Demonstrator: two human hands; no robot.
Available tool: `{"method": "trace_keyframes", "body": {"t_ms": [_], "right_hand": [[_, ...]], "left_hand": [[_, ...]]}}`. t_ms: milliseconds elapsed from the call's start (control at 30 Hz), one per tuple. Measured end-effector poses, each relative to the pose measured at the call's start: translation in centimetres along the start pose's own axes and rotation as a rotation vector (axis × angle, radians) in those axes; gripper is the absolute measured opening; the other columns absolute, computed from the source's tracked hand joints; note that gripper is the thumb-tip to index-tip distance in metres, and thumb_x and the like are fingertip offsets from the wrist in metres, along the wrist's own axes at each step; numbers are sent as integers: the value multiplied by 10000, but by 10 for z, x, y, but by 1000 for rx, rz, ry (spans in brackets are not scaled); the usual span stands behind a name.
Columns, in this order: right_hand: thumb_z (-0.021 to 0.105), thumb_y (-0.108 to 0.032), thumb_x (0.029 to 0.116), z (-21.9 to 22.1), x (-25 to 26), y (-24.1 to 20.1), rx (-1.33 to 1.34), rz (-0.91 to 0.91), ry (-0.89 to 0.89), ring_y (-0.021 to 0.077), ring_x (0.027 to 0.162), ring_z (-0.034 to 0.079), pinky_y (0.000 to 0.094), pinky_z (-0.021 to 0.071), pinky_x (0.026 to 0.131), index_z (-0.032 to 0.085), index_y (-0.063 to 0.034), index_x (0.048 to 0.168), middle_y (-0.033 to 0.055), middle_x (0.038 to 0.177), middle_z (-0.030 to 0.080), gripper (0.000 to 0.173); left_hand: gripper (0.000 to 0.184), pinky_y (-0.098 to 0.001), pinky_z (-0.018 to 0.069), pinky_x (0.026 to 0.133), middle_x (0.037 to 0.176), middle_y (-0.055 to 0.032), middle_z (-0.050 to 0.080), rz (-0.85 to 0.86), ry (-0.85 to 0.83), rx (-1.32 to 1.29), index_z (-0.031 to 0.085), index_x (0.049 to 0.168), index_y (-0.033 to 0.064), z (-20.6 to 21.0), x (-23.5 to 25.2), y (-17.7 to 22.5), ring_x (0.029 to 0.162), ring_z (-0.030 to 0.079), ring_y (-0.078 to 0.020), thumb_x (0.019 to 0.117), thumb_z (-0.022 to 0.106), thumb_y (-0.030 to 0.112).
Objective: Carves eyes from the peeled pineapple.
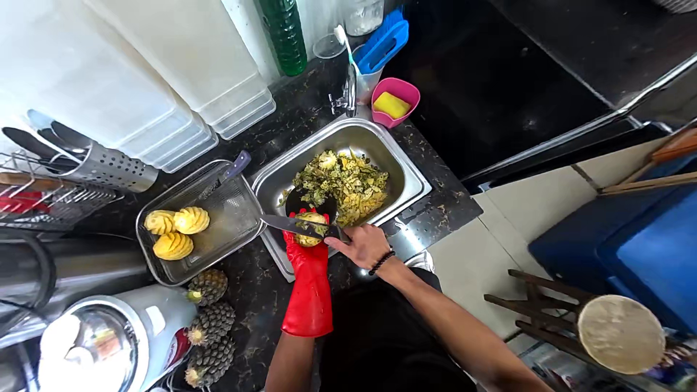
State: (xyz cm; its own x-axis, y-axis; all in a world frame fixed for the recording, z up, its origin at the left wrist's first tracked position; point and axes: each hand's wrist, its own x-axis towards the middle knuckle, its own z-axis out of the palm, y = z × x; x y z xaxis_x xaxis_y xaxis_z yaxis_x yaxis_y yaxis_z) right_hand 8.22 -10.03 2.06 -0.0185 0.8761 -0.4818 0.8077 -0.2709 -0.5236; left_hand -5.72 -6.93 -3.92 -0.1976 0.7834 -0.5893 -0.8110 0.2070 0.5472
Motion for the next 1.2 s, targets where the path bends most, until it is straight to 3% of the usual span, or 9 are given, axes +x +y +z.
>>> {"method": "trace_keyframes", "body": {"t_ms": [233,367,700,800,867,1000,1067,1133,1200], "right_hand": [[343,-864,902,9,2,7,-75,54,101,373,897,726,595,548,768,739,-61,926,167,846,730,896],[298,-813,959,10,12,38,85,275,-10,379,955,695,607,522,828,715,-61,932,182,901,708,860],[343,-785,967,18,-2,7,193,35,-2,334,848,685,572,527,786,703,-51,852,141,783,674,825],[275,-779,988,33,9,44,246,260,-123,370,975,690,609,518,876,733,-50,961,185,937,713,862],[258,-743,1011,43,11,70,316,292,-52,342,874,681,585,517,815,713,-46,886,159,849,690,842],[283,-606,1059,43,18,80,491,185,136,213,612,572,482,488,642,632,-73,748,39,627,551,709],[260,-629,1074,28,31,74,527,335,25,210,637,581,445,507,658,659,-43,847,67,690,580,743],[259,-621,1077,18,35,69,484,383,-17,297,818,668,528,534,806,704,-2,959,161,851,673,771],[280,-631,1067,18,33,70,499,274,66,254,713,620,495,520,717,674,-35,877,103,747,614,739]], "left_hand": [[429,-542,509,993,1315,-123,616,1,-46,-35,509,1400,153,-8,4,-2,1206,606,-289,1101,319,394],[403,-615,465,1052,1420,-146,571,48,-196,-129,492,1448,154,-12,-2,9,1304,560,-346,1088,392,307],[396,-550,496,1045,1398,-137,587,26,-175,-128,497,1431,144,-14,2,8,1288,579,-317,1090,393,317],[445,-591,460,1078,1396,-122,599,72,-382,-197,550,1399,160,-20,3,18,1293,577,-316,1002,582,360],[548,-603,446,1088,1393,-110,606,74,-458,-249,563,1398,162,-13,4,24,1293,578,-304,936,651,442],[536,-500,466,1041,1433,-91,509,-24,-114,-94,405,1458,162,39,-47,50,1301,511,-243,1092,191,489],[507,-538,484,1021,1402,-139,531,-34,-45,-71,427,1439,119,49,-41,47,1276,537,-284,1107,205,431],[479,-548,446,1050,1404,-175,528,68,-170,-75,419,1454,58,31,-31,32,1291,524,-297,1111,260,352],[426,-586,467,1026,1403,-165,543,103,-332,-67,446,1421,99,12,-14,22,1298,534,-310,1067,379,326]]}}
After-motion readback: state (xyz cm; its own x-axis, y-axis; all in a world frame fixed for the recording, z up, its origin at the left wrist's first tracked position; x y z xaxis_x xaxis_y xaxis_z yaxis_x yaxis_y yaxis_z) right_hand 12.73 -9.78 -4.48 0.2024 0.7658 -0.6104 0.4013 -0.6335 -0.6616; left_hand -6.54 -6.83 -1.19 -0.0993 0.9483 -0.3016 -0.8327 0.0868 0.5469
